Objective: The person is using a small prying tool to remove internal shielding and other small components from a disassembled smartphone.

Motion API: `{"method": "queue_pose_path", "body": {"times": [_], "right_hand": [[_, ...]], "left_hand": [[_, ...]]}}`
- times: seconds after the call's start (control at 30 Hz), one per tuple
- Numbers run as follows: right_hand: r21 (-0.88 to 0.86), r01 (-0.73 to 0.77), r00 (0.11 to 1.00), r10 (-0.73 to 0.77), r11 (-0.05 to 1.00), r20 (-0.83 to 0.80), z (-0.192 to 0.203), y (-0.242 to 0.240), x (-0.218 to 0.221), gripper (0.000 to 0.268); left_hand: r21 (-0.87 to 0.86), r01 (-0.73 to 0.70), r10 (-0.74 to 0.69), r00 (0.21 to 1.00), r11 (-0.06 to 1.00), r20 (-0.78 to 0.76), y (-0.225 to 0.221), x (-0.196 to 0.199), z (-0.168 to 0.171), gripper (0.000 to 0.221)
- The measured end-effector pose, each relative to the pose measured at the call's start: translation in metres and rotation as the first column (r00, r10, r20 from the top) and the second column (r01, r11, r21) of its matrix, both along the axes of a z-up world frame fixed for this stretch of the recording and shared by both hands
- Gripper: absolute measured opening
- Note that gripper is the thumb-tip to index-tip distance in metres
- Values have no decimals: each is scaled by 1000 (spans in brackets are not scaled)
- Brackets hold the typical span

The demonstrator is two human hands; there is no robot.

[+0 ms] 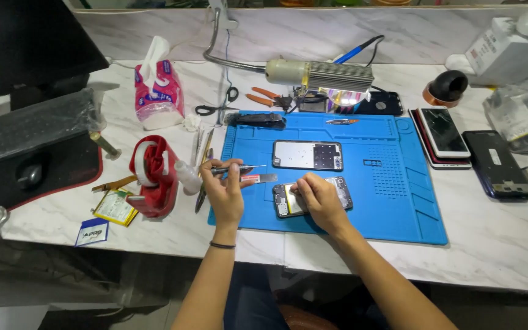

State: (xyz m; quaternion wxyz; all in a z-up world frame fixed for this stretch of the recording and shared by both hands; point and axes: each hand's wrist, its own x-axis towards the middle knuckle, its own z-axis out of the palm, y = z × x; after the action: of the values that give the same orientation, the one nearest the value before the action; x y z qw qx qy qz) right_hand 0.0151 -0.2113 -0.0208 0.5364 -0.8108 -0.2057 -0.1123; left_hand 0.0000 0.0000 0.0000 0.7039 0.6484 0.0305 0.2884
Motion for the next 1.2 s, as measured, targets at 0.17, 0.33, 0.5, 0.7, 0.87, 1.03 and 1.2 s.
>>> {"method": "queue_pose_path", "body": {"times": [0.17,0.33,0.5,0.7,0.87,1.03,1.2], "right_hand": [[-61,-21,995,15,998,-100,10,-6,29,33],[-280,110,994,-106,954,26,14,-10,75,19],[-356,197,980,-193,914,47,9,-15,96,20],[-8,83,996,-83,996,10,31,-12,43,25],[143,10,999,-6,990,-32,6,5,13,27],[169,9,1000,-11,986,13,-4,8,6,30],[236,-16,998,2,972,59,1,7,3,33]], "left_hand": [[42,-11,11,1000,999,-11,-2,0,0,27],[63,-32,32,999,998,-2,-2,1,0,26],[83,-41,42,999,996,-5,-1,1,-1,26],[119,-18,12,999,993,52,-2,0,0,27],[236,-22,-35,972,972,233,-14,-7,-16,32],[473,-95,-96,926,876,365,-19,-8,-45,36],[633,-113,-229,873,766,431,-20,-3,-53,33]]}}
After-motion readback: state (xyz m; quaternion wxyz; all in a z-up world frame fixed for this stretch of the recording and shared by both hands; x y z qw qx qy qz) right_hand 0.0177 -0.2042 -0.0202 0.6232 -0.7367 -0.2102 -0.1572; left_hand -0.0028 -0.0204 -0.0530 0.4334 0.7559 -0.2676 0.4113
